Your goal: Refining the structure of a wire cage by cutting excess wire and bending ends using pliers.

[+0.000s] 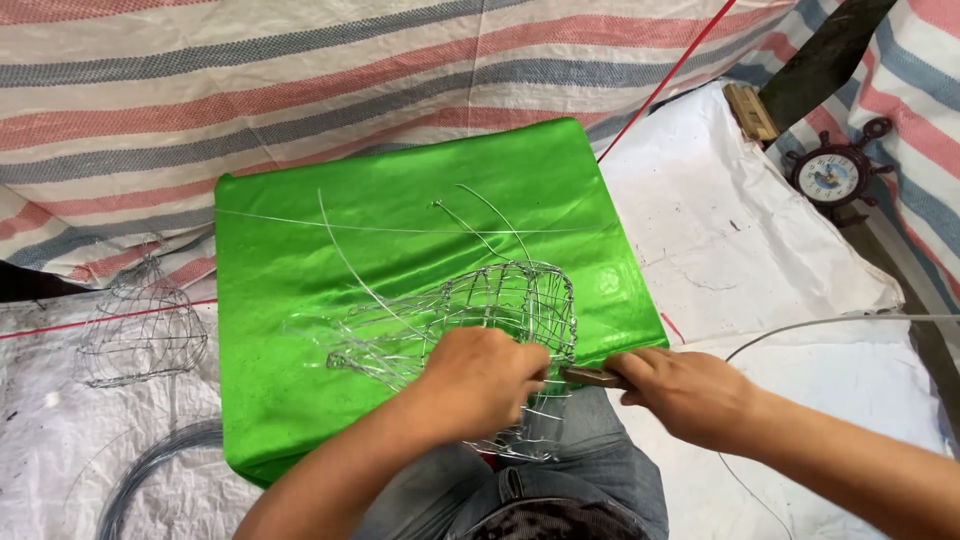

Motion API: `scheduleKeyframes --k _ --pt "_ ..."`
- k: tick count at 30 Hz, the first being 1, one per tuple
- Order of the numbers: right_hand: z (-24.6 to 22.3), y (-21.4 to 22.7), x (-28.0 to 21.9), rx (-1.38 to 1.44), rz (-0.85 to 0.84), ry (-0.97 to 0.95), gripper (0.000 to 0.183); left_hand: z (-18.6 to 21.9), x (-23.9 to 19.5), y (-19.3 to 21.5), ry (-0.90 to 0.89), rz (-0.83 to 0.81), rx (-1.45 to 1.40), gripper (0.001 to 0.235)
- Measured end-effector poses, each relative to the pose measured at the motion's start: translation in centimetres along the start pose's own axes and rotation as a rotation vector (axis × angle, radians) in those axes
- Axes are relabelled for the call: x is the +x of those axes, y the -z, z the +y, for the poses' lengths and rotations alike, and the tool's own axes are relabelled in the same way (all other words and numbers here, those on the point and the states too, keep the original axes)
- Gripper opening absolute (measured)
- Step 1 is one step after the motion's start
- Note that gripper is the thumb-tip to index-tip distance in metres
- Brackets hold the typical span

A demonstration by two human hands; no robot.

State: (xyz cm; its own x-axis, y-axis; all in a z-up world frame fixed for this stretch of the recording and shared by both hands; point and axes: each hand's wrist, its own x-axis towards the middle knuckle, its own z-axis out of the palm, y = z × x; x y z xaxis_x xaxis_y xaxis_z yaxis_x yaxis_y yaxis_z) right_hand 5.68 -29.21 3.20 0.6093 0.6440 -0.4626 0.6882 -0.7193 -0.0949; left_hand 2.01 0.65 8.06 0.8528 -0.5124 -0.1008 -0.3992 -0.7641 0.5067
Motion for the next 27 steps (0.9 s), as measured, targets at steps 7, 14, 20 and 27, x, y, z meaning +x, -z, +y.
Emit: scheduleKeyframes --k 7,14,20,27 --pt "-2.4 -4.3 4.1 0.368 0.389 0.224 0.046 -3.5 -0.7 1.9 -0.032 0.005 -0.077 0.005" --pt "2.3 -7.2 7.2 0.445 0.29 -0.263 0.048 -5.9 -0.8 4.1 0.152 -0.168 -0.182 0.01" --pt "4.0 -9.8 11.7 0.101 0.188 -0.499 0.054 -6.7 -0.3 3.6 0.149 -0.166 -0.228 0.012" --pt "3.4 -11.5 16.1 0.006 0.171 -0.646 0.061 -5.7 -1.5 4.1 0.147 -0.114 -0.247 0.014"
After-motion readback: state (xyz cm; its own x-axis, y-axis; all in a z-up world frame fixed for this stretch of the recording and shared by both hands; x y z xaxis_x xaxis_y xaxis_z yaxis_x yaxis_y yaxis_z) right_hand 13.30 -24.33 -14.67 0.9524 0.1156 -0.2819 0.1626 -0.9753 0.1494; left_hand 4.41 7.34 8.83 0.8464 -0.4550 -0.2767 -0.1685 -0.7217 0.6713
